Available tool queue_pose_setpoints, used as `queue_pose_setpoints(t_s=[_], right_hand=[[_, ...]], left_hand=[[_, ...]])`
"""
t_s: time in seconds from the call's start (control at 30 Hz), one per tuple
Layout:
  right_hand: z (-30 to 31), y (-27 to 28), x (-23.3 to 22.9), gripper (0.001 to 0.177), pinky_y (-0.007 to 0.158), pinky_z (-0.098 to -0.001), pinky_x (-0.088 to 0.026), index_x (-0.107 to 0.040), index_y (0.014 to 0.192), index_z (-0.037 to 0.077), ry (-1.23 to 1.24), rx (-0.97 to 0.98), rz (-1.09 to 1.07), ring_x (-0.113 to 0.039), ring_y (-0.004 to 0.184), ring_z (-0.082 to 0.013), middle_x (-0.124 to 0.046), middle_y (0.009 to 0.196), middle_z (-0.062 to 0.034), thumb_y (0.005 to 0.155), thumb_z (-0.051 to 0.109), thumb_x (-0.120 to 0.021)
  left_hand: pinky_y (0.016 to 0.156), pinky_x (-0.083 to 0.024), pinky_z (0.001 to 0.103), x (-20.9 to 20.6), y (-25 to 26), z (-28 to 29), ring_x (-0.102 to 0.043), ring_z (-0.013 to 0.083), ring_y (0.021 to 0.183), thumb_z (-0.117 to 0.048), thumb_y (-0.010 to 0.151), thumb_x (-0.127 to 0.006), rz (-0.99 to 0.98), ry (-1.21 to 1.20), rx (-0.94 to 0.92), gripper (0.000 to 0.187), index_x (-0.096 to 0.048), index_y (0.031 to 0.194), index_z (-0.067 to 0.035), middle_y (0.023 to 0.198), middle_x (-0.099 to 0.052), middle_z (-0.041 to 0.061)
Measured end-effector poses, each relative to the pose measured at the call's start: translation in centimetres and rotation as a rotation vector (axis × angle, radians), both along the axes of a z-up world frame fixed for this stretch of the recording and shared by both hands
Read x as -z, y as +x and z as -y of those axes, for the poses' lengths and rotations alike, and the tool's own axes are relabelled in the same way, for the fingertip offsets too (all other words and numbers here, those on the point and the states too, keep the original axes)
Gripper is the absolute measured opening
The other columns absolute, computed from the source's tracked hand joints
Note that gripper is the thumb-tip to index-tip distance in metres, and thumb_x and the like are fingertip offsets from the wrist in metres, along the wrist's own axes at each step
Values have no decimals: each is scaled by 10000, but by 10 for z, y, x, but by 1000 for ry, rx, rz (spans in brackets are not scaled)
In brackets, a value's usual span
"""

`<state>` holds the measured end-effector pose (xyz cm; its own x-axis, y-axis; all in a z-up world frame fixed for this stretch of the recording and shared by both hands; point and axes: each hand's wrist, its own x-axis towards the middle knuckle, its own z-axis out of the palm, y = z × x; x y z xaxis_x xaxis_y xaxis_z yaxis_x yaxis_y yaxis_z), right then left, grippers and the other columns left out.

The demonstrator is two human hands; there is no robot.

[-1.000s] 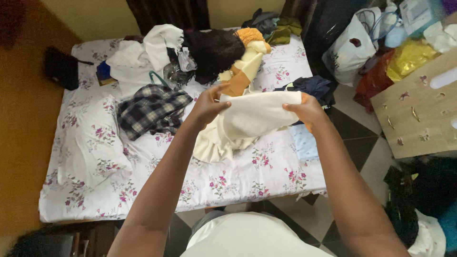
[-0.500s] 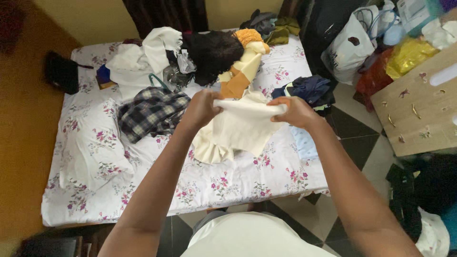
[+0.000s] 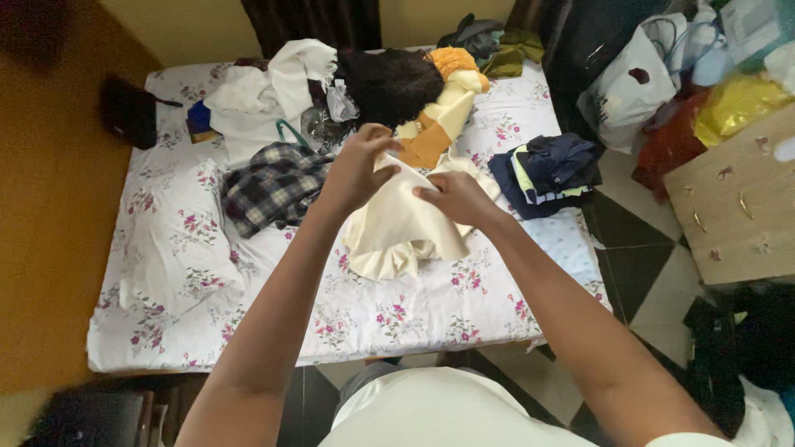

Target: The person picks up clothing items from a cluttered bed and floor, then folds them by hand one by one on the bed surface.

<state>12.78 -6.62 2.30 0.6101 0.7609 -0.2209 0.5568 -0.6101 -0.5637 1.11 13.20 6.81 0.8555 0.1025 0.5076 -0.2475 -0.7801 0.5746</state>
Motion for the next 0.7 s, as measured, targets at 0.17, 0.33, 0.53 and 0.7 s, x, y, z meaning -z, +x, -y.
queue_pose_setpoints(t_s=[0.17, 0.33, 0.53, 0.7], right_hand=[[-35, 25, 42, 425, 656, -352, -608, -682, 1138, -4, 347, 356, -716, -719, 748, -191, -741, 894, -76, 958, 381, -678], [-49, 18, 45, 319, 666, -334, -599, -677, 1104, 59, 495, 636, -969, -719, 763, -167, -737, 929, -46, 937, 331, -689], [-30, -11, -8, 287, 709, -343, -574, -636, 1138, 64, 763, 700, -1044, -674, 831, -174, -675, 982, -57, 984, 294, -713], [45, -27, -69, 480, 993, -401, -548, -601, 1351, 35, 1025, 471, -1373, -693, 1114, -226, -699, 1257, -132, 1006, 369, -595]], left_hand=[[739, -568, 333, 12, -43, 0, -713, 236, 844, -356, 1033, -606, -496, -877, 331, 377, -763, 1179, -47, 1074, -776, 137], [916, -576, 382, 79, -78, 78, -696, 294, 1094, -550, 1039, -418, -1132, -1051, 877, 684, -387, 1589, -144, 1426, -612, 164], [959, -531, 443, 165, -22, 153, -646, 314, 1146, -621, 979, -333, -675, -1756, 347, 726, -191, 1608, -287, 1530, -500, 136], [962, -525, 450, 189, 1, 133, -649, 327, 1145, -572, 952, -383, -398, -2081, 65, 726, -184, 1582, -271, 1517, -512, 148]])
